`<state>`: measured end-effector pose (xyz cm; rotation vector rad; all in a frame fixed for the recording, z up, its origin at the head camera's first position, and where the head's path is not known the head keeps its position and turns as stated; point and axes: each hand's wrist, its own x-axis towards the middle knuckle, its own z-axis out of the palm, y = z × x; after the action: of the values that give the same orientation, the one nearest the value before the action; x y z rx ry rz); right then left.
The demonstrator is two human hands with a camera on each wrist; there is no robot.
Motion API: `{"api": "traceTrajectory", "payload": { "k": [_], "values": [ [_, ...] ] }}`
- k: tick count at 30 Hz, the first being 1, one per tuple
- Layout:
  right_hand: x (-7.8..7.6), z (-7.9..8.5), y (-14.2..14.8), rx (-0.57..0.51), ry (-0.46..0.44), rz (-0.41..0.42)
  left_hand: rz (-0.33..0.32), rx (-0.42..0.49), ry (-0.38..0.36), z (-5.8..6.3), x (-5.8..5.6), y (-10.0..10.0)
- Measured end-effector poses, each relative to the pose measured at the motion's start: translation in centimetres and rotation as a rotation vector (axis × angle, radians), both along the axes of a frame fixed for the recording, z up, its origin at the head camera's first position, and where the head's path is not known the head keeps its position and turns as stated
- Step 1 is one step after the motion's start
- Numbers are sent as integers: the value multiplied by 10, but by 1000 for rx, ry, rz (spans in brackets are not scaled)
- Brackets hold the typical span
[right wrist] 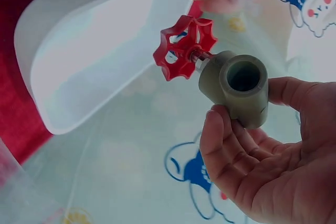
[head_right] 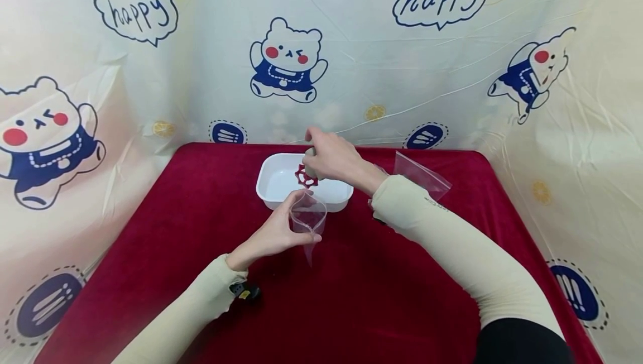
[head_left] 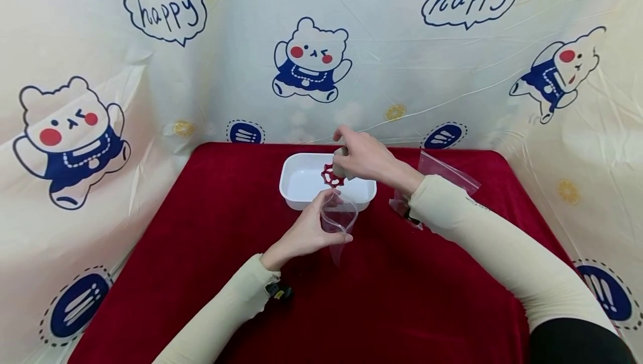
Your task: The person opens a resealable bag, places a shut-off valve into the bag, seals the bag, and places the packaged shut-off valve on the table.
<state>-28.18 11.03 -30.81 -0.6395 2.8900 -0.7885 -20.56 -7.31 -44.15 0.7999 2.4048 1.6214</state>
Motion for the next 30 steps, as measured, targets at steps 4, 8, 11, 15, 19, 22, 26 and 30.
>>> {"api": "traceTrajectory", "payload": {
  "k": [4,8,11,15,19,22,26,30],
  "values": [
    [9,13,3,7,5,-5,5,-23,1,0,0,0],
    [18,25,6,15,23,-3,11,-40,-4,2,-1,0],
    [24,32,8,19,46,-4,13,-41,-9,1,-1,0],
    [33,39,10,20,58,3,16,-33,-23,1,-2,0],
    [41,45,11,19,49,9,11,-14,-36,2,-2,0],
    [46,48,11,22,45,7,0,7,-46,2,-2,0],
    [52,51,10,46,52,5,1,15,-55,2,-3,1],
    [57,51,8,75,36,14,7,8,-56,2,-3,3]
  ]
}}
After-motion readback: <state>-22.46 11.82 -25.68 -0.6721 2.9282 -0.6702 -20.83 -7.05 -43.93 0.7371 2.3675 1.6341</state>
